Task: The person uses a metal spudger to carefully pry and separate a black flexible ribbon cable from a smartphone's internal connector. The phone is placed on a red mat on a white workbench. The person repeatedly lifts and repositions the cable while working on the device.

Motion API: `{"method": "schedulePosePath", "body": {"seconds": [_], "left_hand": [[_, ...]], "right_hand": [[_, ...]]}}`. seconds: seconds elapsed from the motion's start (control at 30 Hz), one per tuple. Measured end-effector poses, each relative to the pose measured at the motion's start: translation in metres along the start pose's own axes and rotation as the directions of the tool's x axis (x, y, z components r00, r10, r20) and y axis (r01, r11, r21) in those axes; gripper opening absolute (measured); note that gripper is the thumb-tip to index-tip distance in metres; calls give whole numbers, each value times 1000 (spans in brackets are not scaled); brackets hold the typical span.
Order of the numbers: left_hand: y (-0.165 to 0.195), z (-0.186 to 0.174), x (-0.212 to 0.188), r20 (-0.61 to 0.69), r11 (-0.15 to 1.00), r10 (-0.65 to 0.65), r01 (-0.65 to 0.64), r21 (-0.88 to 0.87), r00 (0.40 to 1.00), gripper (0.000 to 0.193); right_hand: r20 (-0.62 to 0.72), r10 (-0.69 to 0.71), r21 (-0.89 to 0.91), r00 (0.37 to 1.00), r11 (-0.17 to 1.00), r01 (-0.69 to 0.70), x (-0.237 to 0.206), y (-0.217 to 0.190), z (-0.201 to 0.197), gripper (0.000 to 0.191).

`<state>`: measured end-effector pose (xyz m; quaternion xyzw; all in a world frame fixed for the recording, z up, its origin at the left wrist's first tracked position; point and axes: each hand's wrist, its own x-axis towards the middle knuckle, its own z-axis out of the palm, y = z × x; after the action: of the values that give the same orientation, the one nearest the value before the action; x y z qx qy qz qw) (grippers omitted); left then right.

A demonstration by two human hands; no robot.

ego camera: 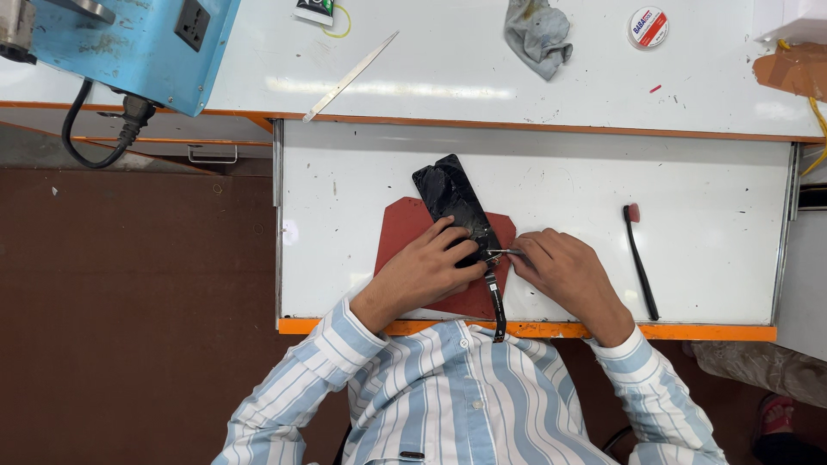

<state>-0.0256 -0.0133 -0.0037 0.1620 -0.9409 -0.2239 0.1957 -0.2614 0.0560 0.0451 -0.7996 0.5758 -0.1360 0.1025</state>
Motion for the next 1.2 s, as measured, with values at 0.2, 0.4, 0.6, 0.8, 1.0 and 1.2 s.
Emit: {"method": "schedulePosePath", "body": {"seconds": [0.2, 0.4, 0.6, 0.8, 1.0, 1.2], "left_hand": [[-1, 4, -4, -16, 999, 6, -6, 35, 1000, 21], [0, 4, -4, -1, 1000, -25, 25, 5, 1000, 21], [0, 5, -4, -28, 1000, -28, 28, -14, 999, 21], [0, 6, -4, 0, 999, -44, 44, -23, 999, 22], [0, 6, -5, -9, 999, -44, 44, -12, 999, 24], [1, 5, -4, -12, 999, -37, 37, -7, 999, 23]], "right_hand": [[-15, 53, 42, 998, 998, -52, -5, -2, -1, 29], [-80, -1, -17, 997, 1000, 0, -6, -3, 5, 20], [-3, 47, 9, 999, 999, -47, -3, -4, 3, 18], [-33, 41, 9, 999, 999, -41, -3, -5, -2, 28], [-102, -17, -64, 995, 998, 10, -4, -2, 3, 23], [21, 18, -45, 1000, 999, -17, -4, -1, 4, 18]]}}
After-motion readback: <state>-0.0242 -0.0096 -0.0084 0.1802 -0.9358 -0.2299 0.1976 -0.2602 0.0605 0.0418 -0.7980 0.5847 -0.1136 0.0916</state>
